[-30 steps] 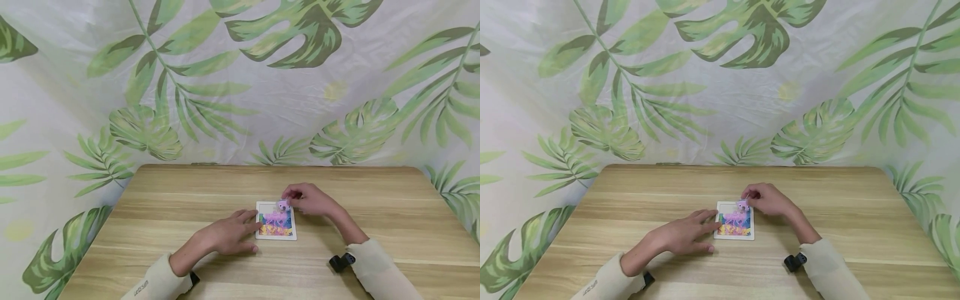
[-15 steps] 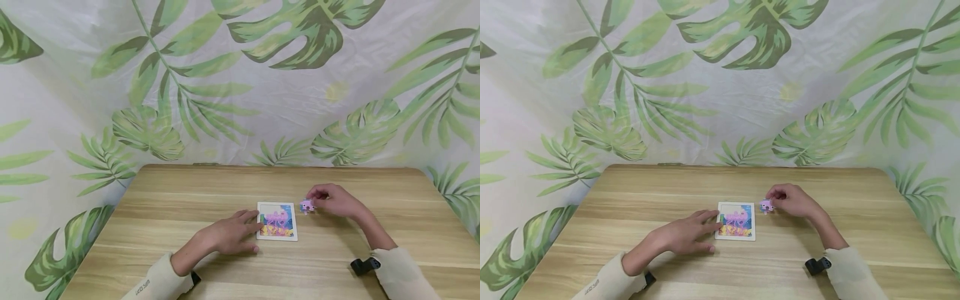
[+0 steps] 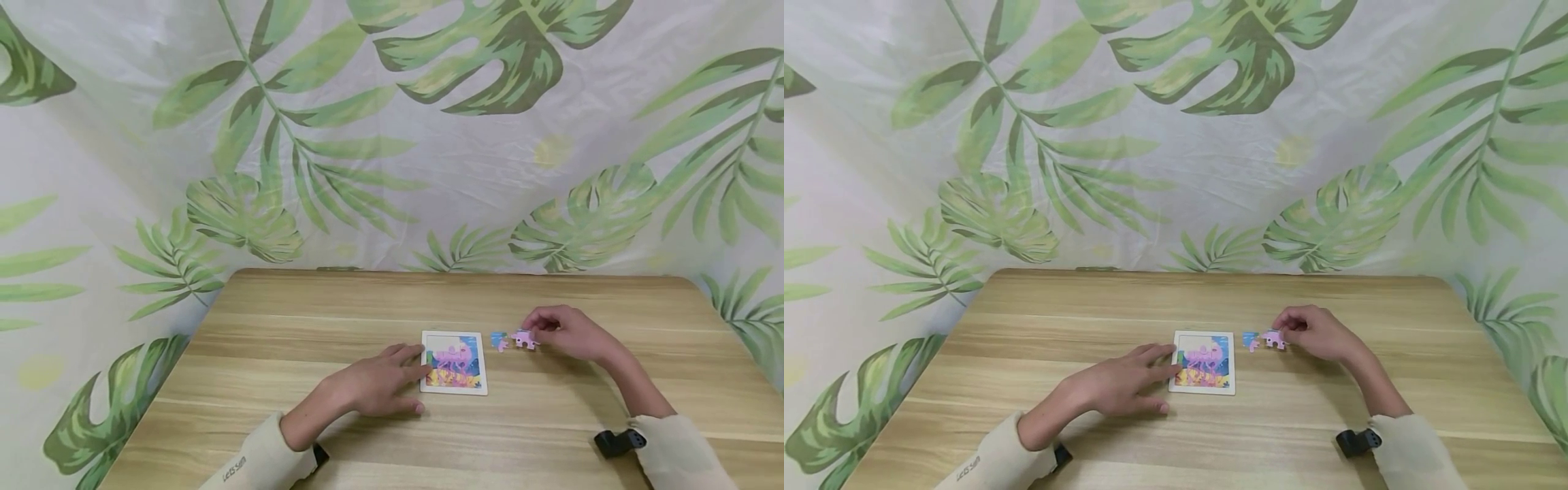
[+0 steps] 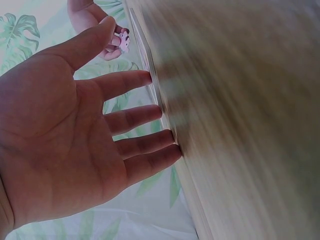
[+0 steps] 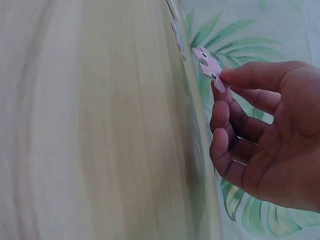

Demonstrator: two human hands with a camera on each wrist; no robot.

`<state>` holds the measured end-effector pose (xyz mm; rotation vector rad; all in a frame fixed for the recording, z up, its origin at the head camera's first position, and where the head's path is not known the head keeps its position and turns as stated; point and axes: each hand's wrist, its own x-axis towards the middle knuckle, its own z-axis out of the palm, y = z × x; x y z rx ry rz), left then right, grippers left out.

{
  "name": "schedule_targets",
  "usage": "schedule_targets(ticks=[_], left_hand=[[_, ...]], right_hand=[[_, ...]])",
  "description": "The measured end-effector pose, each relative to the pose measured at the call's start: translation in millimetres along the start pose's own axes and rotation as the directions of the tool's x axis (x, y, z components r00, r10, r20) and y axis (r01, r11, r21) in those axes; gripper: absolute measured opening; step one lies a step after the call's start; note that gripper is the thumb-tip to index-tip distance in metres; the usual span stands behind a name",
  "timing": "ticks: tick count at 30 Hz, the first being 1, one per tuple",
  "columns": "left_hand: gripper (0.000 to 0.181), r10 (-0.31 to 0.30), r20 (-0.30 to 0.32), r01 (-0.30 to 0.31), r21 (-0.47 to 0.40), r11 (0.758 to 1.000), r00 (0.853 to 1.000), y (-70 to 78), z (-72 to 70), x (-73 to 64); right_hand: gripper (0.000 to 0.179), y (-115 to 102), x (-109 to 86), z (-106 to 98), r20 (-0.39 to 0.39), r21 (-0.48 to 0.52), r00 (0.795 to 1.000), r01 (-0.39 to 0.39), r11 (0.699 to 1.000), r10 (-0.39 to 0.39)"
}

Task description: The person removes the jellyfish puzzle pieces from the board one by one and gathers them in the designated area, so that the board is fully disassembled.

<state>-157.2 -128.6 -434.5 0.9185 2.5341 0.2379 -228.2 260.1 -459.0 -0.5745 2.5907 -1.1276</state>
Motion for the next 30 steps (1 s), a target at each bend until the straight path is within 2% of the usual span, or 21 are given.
schedule_targets(ticks=[9, 21, 30], left_hand=[[0.070, 0.000, -0.003, 0.000, -0.002, 1.000, 1.000, -0.1, -0.6, 0.3], [0.071, -0.010, 0.005, 0.010, -0.013, 1.000, 1.000, 0.2, 0.2, -0.8], [0.069, -0.007, -0.001, 0.007, -0.002, 1.000, 1.000, 0.6, -0.3, -1.2]], right_hand=[[0.012, 2, -2.5, -3, 0.015, -0.005, 0.999, -0.029, 1.000, 0.029], [0.010, 1, 1.9, 5, 0.006, -0.125, 1.000, 0.008, 0.992, -0.008], [0.012, -1, 3.1, 7, 0.007, -0.123, 1.000, 0.010, 0.992, -0.010]])
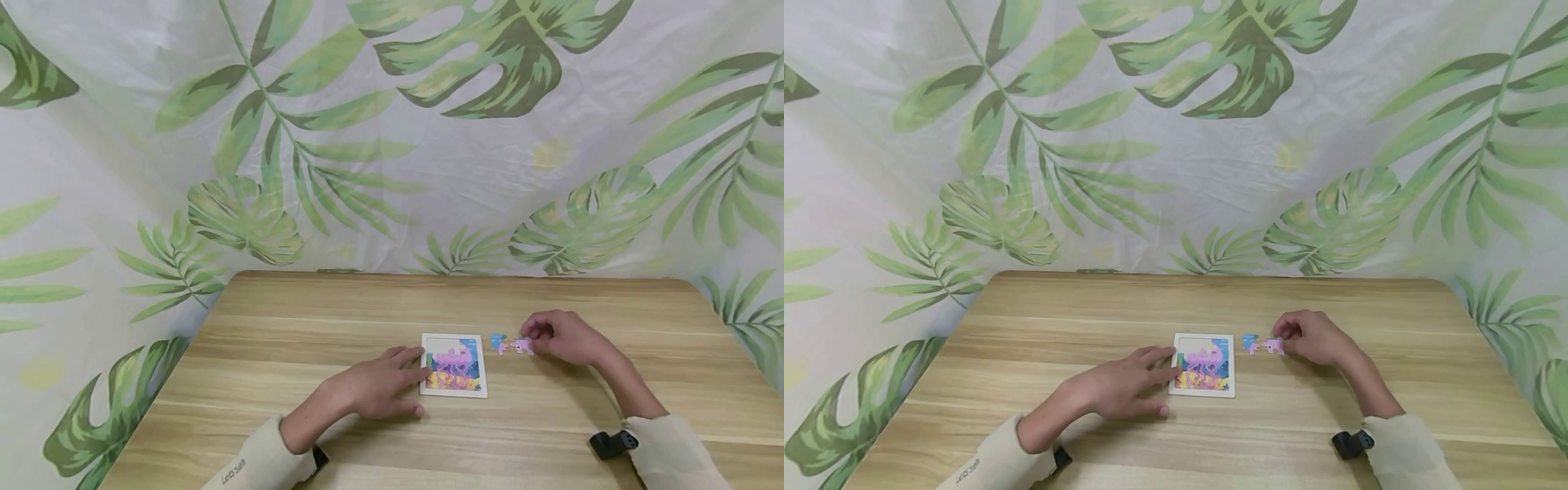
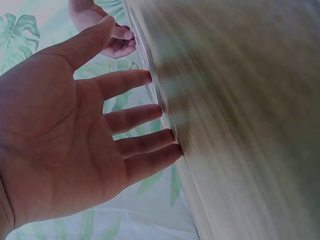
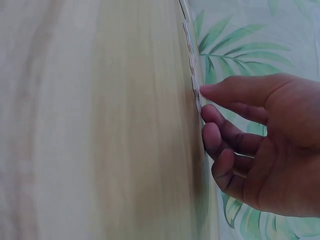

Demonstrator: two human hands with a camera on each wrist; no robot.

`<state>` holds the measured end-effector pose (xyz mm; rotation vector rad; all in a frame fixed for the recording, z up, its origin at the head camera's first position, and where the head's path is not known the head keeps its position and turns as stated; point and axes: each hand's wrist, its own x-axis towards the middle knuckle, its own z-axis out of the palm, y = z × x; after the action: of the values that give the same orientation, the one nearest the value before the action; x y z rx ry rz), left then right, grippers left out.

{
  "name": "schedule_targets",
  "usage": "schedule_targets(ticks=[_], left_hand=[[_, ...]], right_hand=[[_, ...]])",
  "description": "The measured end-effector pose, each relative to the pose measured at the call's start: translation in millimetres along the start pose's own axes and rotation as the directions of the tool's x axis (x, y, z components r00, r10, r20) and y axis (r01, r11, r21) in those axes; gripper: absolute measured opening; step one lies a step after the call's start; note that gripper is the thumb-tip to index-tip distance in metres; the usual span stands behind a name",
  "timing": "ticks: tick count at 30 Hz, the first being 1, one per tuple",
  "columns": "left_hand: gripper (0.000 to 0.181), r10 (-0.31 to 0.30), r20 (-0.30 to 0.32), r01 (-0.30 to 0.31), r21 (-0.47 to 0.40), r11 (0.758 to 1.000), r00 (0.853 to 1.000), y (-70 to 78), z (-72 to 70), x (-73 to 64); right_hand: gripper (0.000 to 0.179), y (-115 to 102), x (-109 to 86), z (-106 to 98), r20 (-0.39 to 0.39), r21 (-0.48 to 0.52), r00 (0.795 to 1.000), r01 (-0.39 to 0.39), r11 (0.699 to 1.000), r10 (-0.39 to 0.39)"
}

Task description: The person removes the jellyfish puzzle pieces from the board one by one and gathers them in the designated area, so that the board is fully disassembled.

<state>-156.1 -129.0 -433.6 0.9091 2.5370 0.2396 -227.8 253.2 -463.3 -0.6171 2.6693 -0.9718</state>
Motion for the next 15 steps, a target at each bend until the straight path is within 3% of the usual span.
schedule_targets(ticks=[15], left_hand=[[0.070, -0.001, 0.007, 0.001, -0.013, 1.000, 1.000, -0.6, -0.6, 0.0]], right_hand=[[0.013, -0.2, 1.8, 0.2, -0.005, -0.011, 1.000, -0.015, 1.000, 0.015]])
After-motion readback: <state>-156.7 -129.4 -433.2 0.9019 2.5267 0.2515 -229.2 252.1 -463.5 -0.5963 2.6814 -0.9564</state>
